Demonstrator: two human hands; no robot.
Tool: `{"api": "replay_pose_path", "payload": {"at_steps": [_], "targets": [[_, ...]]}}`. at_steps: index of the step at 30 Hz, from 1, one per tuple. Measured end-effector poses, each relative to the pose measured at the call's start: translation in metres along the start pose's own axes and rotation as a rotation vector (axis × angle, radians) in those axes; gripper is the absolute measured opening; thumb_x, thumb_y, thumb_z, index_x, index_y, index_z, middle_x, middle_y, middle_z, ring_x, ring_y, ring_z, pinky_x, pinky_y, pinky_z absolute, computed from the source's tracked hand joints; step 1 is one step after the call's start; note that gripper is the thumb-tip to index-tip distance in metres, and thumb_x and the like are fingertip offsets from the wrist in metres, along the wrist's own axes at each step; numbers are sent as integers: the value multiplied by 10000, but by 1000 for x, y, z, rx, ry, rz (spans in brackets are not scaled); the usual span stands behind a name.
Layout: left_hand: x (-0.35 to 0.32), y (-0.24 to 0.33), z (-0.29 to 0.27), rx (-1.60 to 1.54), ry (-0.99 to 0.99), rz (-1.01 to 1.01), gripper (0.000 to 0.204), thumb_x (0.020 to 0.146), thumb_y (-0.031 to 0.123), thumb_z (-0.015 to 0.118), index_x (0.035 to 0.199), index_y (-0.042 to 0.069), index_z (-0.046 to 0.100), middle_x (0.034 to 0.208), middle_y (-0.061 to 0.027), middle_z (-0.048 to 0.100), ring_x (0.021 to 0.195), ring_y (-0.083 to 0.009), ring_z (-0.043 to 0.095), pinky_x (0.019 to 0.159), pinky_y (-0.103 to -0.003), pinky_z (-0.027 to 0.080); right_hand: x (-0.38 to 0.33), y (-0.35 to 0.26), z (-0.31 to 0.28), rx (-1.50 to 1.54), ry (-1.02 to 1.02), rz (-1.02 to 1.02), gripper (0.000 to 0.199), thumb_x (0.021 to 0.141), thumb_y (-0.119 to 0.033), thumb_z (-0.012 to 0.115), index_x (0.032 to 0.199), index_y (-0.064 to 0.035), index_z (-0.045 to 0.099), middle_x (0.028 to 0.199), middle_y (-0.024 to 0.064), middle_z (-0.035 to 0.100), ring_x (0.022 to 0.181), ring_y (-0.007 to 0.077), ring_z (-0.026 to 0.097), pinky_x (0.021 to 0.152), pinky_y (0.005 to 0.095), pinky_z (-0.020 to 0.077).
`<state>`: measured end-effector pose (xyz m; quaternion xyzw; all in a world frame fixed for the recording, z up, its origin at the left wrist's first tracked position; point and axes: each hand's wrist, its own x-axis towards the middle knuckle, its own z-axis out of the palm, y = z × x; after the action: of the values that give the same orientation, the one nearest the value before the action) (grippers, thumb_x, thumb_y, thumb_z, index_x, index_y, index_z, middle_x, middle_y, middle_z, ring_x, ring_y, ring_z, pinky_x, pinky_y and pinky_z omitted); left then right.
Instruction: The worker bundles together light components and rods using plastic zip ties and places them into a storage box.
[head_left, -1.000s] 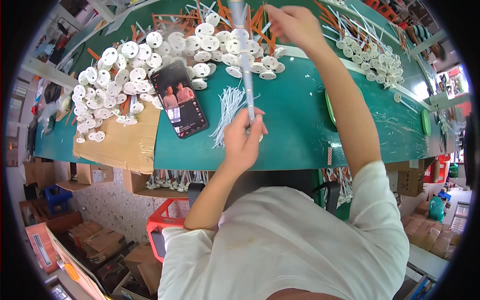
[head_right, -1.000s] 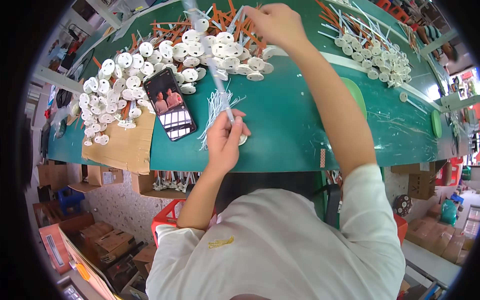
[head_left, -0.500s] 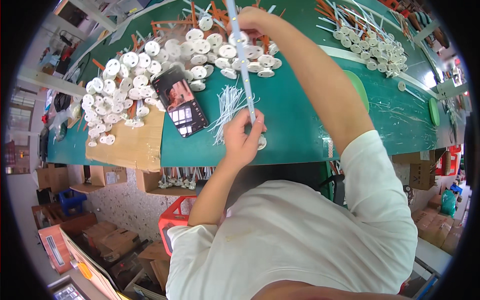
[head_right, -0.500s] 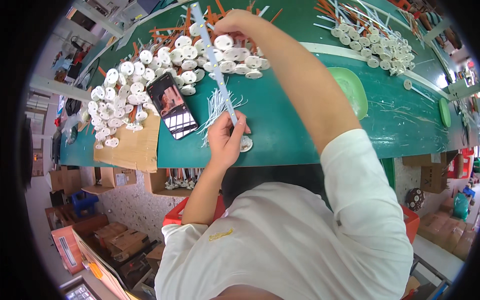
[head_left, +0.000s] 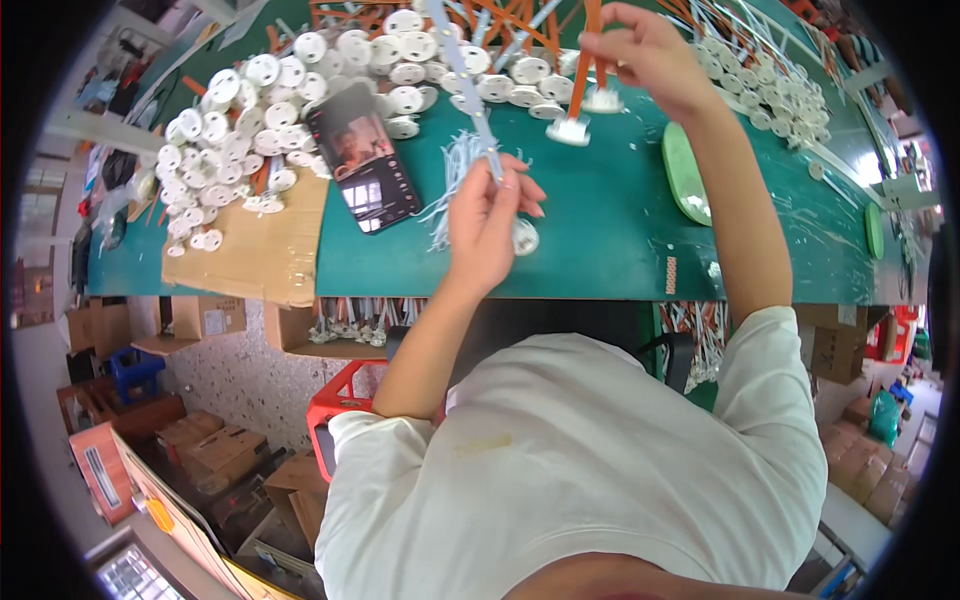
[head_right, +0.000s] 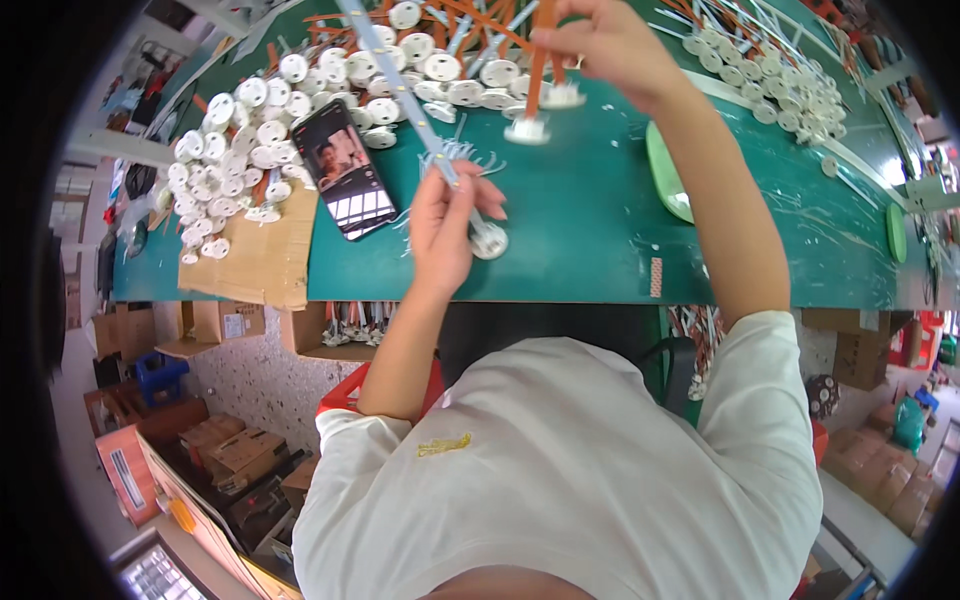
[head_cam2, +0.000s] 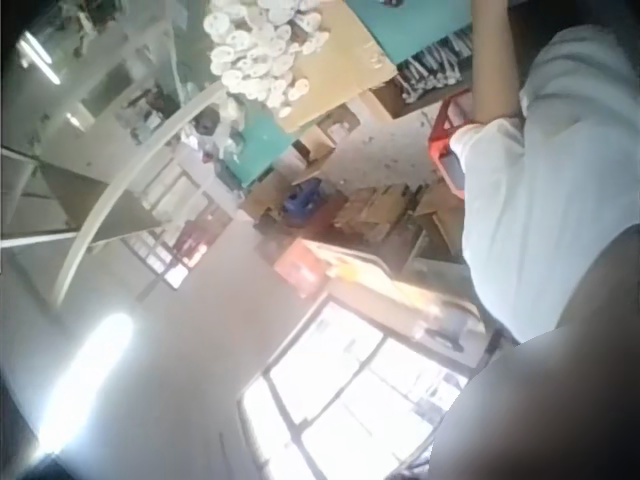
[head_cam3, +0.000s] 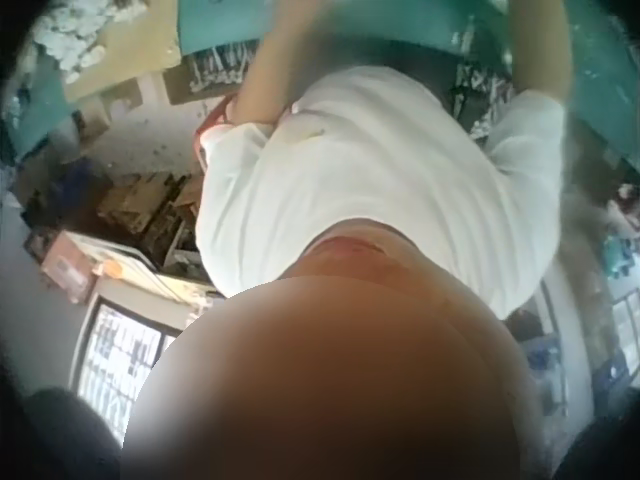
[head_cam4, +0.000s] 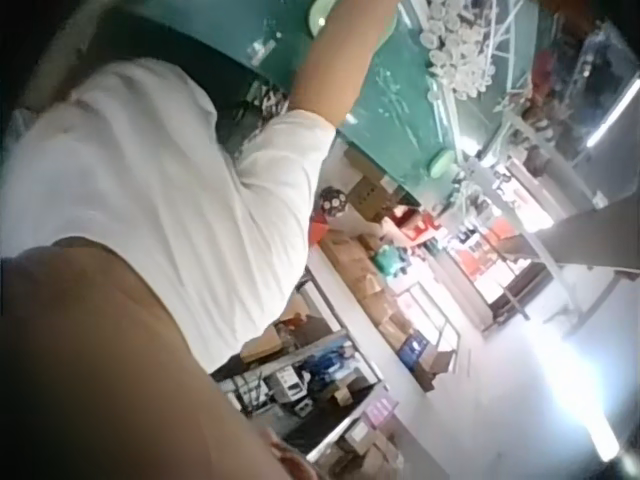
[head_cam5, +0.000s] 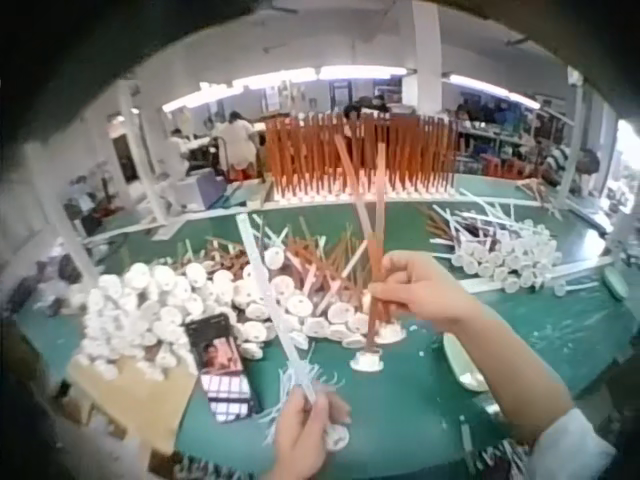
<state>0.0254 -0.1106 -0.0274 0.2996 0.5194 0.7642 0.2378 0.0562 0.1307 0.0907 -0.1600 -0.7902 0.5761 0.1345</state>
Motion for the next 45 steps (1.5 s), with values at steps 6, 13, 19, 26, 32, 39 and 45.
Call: {"api": "replay_pose_path", "payload": {"at_steps": [6,13,19,26,32,39,45], "targets": [[18,20,9,148,-52,108,283,1032,106,504,1293,1,531,1148,-126,661,1012,-166,650,884,-305,517,-65,15,27,-107,-181,-179,199,915,-100,698,1059,-21,587,711,25,656,663,64,607,572,242,460],[25,25,3,80,-160,-19,379,974,51,568,1347,8,513,993,-101,697,913,-156,682,800,-290,539,-32,-2,27,129,-382,-247,138,863,-94,718,979,-24,692,860,59,704,788,125,687,659,267,555],[27,39,3,58,-37,-63,198,1051,168,492,1062,22,626,750,-28,628,684,-92,610,541,-227,436,48,-15,29,-738,233,-211,397,777,-415,758,850,-25,750,824,225,715,776,363,714,717,424,576],[31,45,6,5,-33,49,226,1050,191,502,1004,14,636,711,-7,577,640,-74,554,521,-227,421,98,15,50,-984,97,-42,383,714,-350,704,887,-12,754,874,265,707,846,397,714,788,466,586],[31,47,6,27,-91,-41,245,1030,214,534,943,9,635,673,-1,552,601,-64,506,519,-226,402,105,21,39,-1073,34,-55,336,690,-268,708,861,18,746,879,269,704,857,403,711,796,470,583],[31,48,13,32,-116,-32,234,1015,191,553,898,1,624,635,1,531,586,-71,493,552,-252,416,81,1,10,-1323,-33,-111,277,670,-193,703,819,38,733,835,282,691,861,401,707,783,473,574],[41,42,10,-46,-68,-11,254,1022,194,536,904,-7,637,609,-1,536,572,-85,522,612,-263,464,50,17,-64,-888,-157,-464,237,671,-207,704,739,19,729,728,220,696,711,345,704,666,426,559]]}}
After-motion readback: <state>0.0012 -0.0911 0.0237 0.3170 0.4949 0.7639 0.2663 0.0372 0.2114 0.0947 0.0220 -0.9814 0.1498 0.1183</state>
